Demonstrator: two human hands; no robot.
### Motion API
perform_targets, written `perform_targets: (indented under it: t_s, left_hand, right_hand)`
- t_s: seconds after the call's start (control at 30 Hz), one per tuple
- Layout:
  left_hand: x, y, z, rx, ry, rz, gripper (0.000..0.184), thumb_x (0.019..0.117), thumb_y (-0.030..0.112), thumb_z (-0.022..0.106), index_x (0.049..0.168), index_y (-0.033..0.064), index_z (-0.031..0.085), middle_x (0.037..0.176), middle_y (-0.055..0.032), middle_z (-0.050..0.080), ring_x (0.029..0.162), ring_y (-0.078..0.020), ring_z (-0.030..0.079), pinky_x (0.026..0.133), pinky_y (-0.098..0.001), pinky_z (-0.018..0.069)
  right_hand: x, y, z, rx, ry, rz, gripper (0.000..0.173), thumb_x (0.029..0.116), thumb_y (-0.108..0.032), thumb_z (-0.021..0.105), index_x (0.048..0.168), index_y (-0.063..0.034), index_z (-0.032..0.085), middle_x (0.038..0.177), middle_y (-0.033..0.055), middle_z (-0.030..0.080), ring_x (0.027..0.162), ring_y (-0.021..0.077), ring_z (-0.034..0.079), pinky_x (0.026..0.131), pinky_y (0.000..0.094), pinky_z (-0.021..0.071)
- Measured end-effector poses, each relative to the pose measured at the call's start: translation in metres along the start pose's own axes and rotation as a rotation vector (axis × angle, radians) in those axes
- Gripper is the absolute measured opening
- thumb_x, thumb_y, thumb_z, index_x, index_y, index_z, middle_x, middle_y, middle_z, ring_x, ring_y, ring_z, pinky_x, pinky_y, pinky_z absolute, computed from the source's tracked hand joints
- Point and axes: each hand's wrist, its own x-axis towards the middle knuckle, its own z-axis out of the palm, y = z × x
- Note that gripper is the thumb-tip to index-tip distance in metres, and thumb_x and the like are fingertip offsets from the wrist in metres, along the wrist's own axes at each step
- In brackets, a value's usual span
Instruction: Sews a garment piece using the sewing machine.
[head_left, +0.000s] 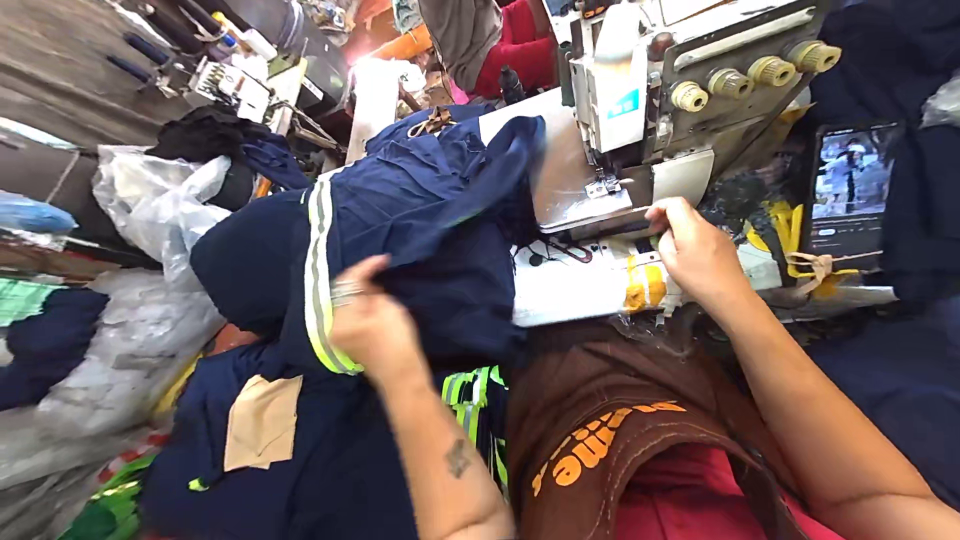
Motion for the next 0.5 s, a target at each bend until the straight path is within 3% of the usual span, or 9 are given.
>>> perform_targets:
  t_s: [0.1,0.17,0.2,0.27,0.37,0.5]
  left_hand:
    - [0.035,-0.065,-0.073,0.316,0.262,-0.302,0.033,0.1031,0.006,0.046,0.125,0.0029,0.070,0.131,-0.0180,0.067,0.126,-0.0288,0.062,0.108,-0.0426,0.0462]
    - [0.040,-0.070,-0.101,0.443,0.168,-0.444,0.040,0.0992,0.000,0.047,0.137,-0.0017,0.059,0.151,-0.0264,0.048,0.142,-0.0412,0.045,0.117,-0.0528,0.0359]
    - [0.039,-0.066,-0.106,0.462,0.118,-0.471,0.043,0.0959,-0.001,0.052,0.138,-0.0028,0.058,0.154,-0.0296,0.043,0.143,-0.0457,0.042,0.117,-0.0573,0.0337]
    - [0.029,-0.060,-0.097,0.430,0.073,-0.357,0.037,0.0936,0.001,0.058,0.130,-0.0046,0.064,0.145,-0.0327,0.052,0.136,-0.0479,0.049,0.112,-0.0598,0.0383]
    - [0.022,-0.065,-0.057,0.259,-0.126,-0.139,0.032,0.1029,0.008,0.052,0.129,-0.0027,0.066,0.145,-0.0254,0.054,0.136,-0.0394,0.052,0.113,-0.0543,0.0417]
    - [0.023,-0.034,0.014,0.050,-0.416,0.211,0.019,0.0993,0.008,0.063,0.114,0.0010,0.074,0.126,-0.0179,0.068,0.121,-0.0339,0.063,0.105,-0.0520,0.0498]
  right_hand:
    - [-0.008,-0.001,0.024,0.086,-0.058,-0.265,0.025,0.0922,0.007,0.059,0.113,-0.0009,0.072,0.117,0.0182,0.070,0.111,0.0373,0.067,0.094,0.0583,0.0544]
    - [-0.011,-0.013,0.051,0.113,-0.156,-0.382,0.028,0.0967,0.001,0.056,0.120,-0.0014,0.072,0.128,0.0182,0.067,0.123,0.0354,0.062,0.105,0.0538,0.0504]
    - [-0.011,-0.024,0.061,0.099,-0.246,-0.379,0.032,0.1001,-0.002,0.052,0.127,-0.0023,0.069,0.136,0.0188,0.064,0.129,0.0359,0.059,0.109,0.0530,0.0468]
    - [-0.008,-0.042,0.077,0.052,-0.398,-0.344,0.041,0.1034,-0.004,0.044,0.141,-0.0032,0.060,0.148,0.0205,0.055,0.140,0.0384,0.049,0.116,0.0537,0.0357]
    - [-0.007,-0.033,0.125,0.032,-0.127,-0.459,0.034,0.1028,-0.004,0.047,0.131,-0.0023,0.066,0.138,0.0192,0.063,0.135,0.0373,0.055,0.115,0.0566,0.0392]
    - [-0.008,-0.025,0.133,0.021,-0.015,-0.489,0.029,0.1026,-0.008,0.051,0.123,-0.0039,0.070,0.135,0.0146,0.067,0.133,0.0320,0.058,0.114,0.0522,0.0421]
